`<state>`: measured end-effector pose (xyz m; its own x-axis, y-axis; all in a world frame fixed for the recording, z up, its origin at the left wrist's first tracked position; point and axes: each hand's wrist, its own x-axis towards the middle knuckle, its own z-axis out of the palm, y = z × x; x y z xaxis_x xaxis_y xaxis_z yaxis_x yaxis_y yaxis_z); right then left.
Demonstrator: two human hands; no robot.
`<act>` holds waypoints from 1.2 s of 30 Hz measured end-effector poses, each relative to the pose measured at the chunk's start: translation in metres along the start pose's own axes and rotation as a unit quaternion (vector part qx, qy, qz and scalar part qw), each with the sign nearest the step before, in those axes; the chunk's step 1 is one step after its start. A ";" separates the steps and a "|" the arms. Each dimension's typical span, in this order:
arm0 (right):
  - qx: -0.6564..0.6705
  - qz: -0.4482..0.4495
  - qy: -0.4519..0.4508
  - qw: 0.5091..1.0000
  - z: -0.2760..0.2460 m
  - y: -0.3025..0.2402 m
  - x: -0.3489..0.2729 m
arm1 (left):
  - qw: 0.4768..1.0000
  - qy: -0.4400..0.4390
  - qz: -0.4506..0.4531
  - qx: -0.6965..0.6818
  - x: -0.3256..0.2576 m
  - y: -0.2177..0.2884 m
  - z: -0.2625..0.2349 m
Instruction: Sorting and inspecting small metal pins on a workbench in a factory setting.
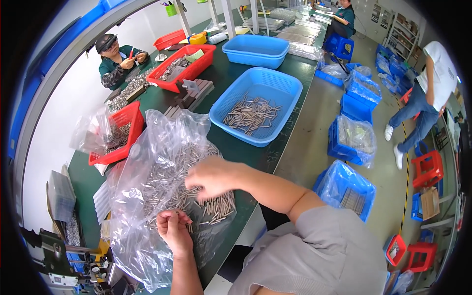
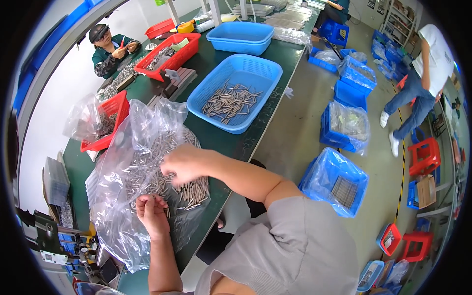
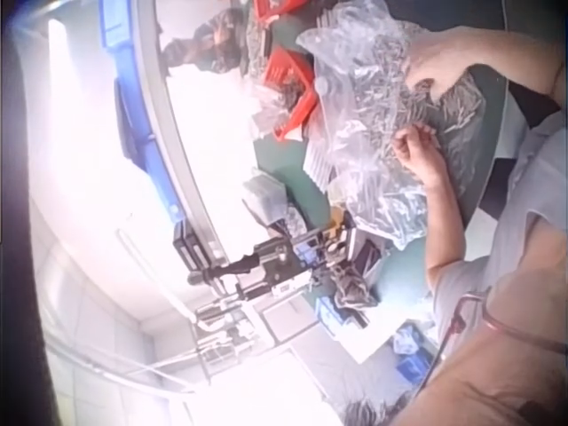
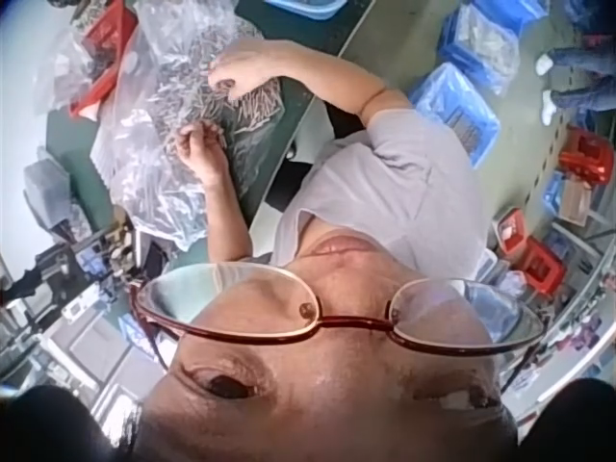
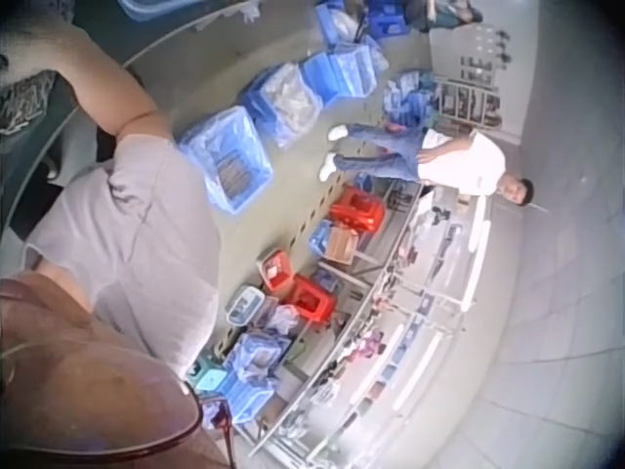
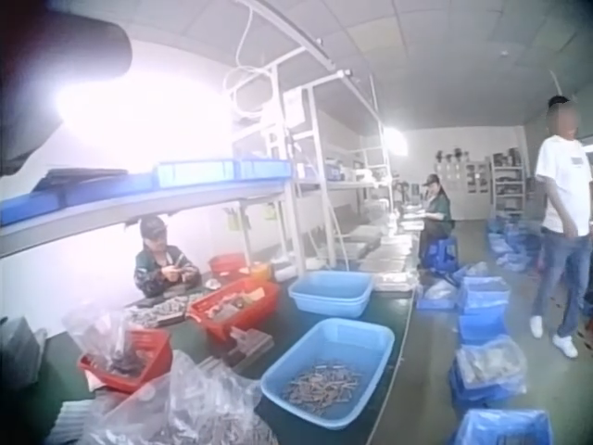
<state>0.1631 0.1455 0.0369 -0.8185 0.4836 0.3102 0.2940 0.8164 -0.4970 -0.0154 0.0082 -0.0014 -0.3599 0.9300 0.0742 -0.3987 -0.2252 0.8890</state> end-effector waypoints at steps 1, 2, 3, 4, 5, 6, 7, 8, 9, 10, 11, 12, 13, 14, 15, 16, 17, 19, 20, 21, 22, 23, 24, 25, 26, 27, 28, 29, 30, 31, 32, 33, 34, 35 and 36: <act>-0.045 -0.043 -0.082 0.995 0.009 -0.002 0.000 | 1.000 0.005 0.000 0.000 0.000 0.001 -0.002; -0.080 -0.066 -0.073 0.992 0.014 -0.006 -0.002 | 1.000 0.004 -0.002 -0.001 0.000 0.000 0.000; -0.115 -0.090 -0.064 0.987 0.018 -0.010 -0.003 | 1.000 0.002 -0.001 0.000 0.000 -0.001 0.003; -0.120 -0.099 -0.053 0.986 0.020 -0.012 -0.004 | 1.000 -0.001 0.000 0.001 0.001 -0.002 0.004; -0.121 -0.097 -0.053 0.987 0.025 -0.012 -0.003 | 1.000 -0.002 -0.001 0.000 0.001 -0.002 0.006; -0.136 -0.092 -0.043 0.986 0.035 -0.013 0.001 | 1.000 0.002 -0.004 0.002 0.001 -0.002 0.005; -0.152 -0.086 -0.032 0.984 0.043 -0.012 0.003 | 1.000 0.006 -0.007 0.003 0.001 -0.002 0.004; -0.173 -0.139 0.022 0.975 0.046 -0.015 0.004 | 1.000 0.007 -0.007 0.003 0.001 -0.002 0.002; -0.173 -0.139 0.022 0.975 0.047 -0.015 0.005 | 1.000 0.007 -0.005 0.004 0.000 -0.002 0.001; -0.180 -0.148 0.026 0.972 0.050 -0.014 0.007 | 1.000 0.006 -0.004 0.005 0.000 -0.002 0.001; -0.186 -0.158 0.030 0.969 0.052 -0.014 0.008 | 1.000 0.007 -0.004 0.005 0.000 -0.001 0.002; -0.186 -0.158 0.029 0.969 0.052 -0.011 0.008 | 1.000 0.010 -0.006 0.006 0.000 0.000 0.003; -0.157 -0.165 0.062 0.972 0.050 -0.007 0.008 | 1.000 0.013 -0.008 0.007 -0.001 0.000 0.004; -0.127 -0.171 0.095 0.972 0.048 -0.005 0.008 | 1.000 0.013 -0.008 0.007 -0.001 0.000 0.004; -0.092 -0.140 0.091 0.982 0.047 -0.005 0.009 | 1.000 0.015 -0.007 0.012 -0.001 0.000 0.005; -0.092 -0.140 0.091 0.982 0.048 -0.006 0.009 | 1.000 0.017 -0.007 0.017 -0.001 0.000 0.005; -0.050 -0.157 0.102 0.981 0.048 -0.007 0.009 | 1.000 0.017 -0.006 0.018 -0.001 -0.001 0.004; -0.007 -0.175 0.113 0.978 0.048 -0.007 0.009 | 0.998 -0.013 -0.007 0.059 -0.001 -0.003 0.003; 0.008 -0.174 0.106 0.979 0.047 -0.007 0.009 | 0.998 -0.014 -0.008 0.060 -0.002 -0.003 0.003; 0.023 -0.173 0.098 0.980 0.046 -0.007 0.009 | 0.998 -0.010 -0.009 0.063 -0.002 -0.002 0.004; 0.023 -0.172 0.099 0.980 0.046 -0.008 0.009 | 0.998 -0.007 -0.011 0.066 -0.003 -0.002 0.004; 0.047 -0.174 0.096 0.979 0.044 -0.009 0.009 | 0.998 -0.007 -0.011 0.066 -0.003 -0.002 0.006; 0.070 -0.176 0.094 0.977 0.043 -0.009 0.009 | 0.997 -0.002 -0.011 0.071 -0.003 -0.002 0.007; 0.070 -0.176 0.094 0.977 0.044 -0.009 0.009 | 0.997 0.003 -0.010 0.076 -0.003 -0.002 0.008; 0.062 -0.180 0.097 0.977 0.045 -0.009 0.009 | 0.997 0.004 -0.010 0.076 -0.003 -0.002 0.007; 0.054 -0.184 0.099 0.976 0.046 -0.009 0.009 | 0.997 0.002 -0.007 0.071 -0.003 -0.002 0.007; 0.054 -0.184 0.099 0.976 0.047 -0.009 0.009 | 0.998 0.001 -0.004 0.065 -0.003 -0.003 0.007; 0.073 -0.167 0.102 0.978 0.047 -0.010 0.010 | 0.998 0.001 -0.005 0.066 -0.002 -0.003 0.007; 0.091 -0.150 0.106 0.979 0.047 -0.010 0.010 | 0.998 0.000 -0.006 0.065 -0.002 -0.003 0.007; 0.092 -0.150 0.106 0.979 0.046 -0.011 0.010 | 0.998 -0.001 -0.008 0.065 -0.002 -0.003 0.007; 0.098 -0.154 0.109 0.977 0.044 -0.012 0.010 | 0.998 -0.001 -0.008 0.066 -0.002 -0.002 0.006; 0.104 -0.158 0.112 0.975 0.043 -0.013 0.010 | 0.998 -0.004 -0.013 0.059 -0.002 -0.002 0.005; 0.105 -0.158 0.112 0.975 0.043 -0.013 0.010 | 0.998 -0.008 -0.018 0.053 -0.002 -0.001 0.004; 0.100 -0.161 0.108 0.976 0.043 -0.012 0.009 | 0.998 -0.008 -0.018 0.053 -0.002 -0.001 0.004; 0.094 -0.163 0.104 0.977 0.042 -0.012 0.009 | 0.998 -0.007 -0.016 0.057 -0.002 -0.002 0.005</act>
<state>0.1310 0.1267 0.0116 -0.7299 0.2768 0.6251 -0.0781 0.8746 -0.4785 -0.0099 0.0078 -0.0009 -0.3356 0.9406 0.0508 -0.3109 -0.1615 0.9366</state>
